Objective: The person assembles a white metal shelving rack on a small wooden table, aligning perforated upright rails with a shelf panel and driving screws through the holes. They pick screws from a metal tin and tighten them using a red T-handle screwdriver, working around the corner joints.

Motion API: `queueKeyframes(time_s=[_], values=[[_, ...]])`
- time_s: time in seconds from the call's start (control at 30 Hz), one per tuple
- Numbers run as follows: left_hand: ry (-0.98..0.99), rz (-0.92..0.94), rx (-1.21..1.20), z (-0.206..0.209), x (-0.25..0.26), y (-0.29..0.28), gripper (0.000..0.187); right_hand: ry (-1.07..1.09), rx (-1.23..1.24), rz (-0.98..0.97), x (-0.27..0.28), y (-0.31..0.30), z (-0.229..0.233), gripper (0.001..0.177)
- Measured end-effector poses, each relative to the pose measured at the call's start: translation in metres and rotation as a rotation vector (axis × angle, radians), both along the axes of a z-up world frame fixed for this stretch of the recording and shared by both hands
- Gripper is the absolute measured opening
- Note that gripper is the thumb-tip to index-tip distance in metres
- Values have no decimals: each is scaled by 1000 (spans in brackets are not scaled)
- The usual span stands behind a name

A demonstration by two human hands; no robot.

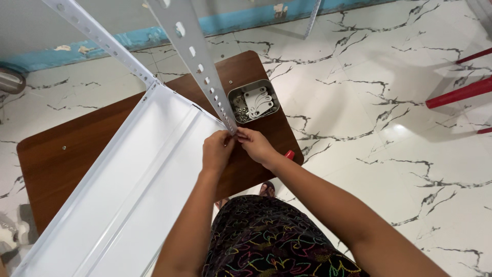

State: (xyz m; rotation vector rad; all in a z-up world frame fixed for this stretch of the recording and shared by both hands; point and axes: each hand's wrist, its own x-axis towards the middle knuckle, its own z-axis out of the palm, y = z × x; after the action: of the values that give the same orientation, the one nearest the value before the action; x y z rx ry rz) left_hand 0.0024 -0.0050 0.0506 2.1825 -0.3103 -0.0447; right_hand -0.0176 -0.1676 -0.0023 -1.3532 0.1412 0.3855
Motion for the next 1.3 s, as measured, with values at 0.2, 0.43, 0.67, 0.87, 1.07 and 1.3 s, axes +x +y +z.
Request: queueKeyframes(time_s=[0.2, 0.43, 0.67, 0.87, 1.07, 1.3], values=[[29, 86, 37, 13, -1, -8, 16, -241, -744, -3, 23, -30, 39, 28], [166, 119, 28, 24, 2, -9, 17, -508, -1231, 75, 97, -34, 27, 11], [227, 73, 86, 22, 10, -6, 18, -497, -1506, 179, 115, -27, -12, 9], [187, 55, 67, 18, 10, -5, 17, -550, -1562, 198, 119, -15, -24, 9], [165, 63, 17, 9, 9, -5, 17, -597, -1403, 136, 111, -22, -14, 8], [119, 113, 9, 8, 5, -4, 17, -441, -781, -241, 80, -30, 18, 11]])
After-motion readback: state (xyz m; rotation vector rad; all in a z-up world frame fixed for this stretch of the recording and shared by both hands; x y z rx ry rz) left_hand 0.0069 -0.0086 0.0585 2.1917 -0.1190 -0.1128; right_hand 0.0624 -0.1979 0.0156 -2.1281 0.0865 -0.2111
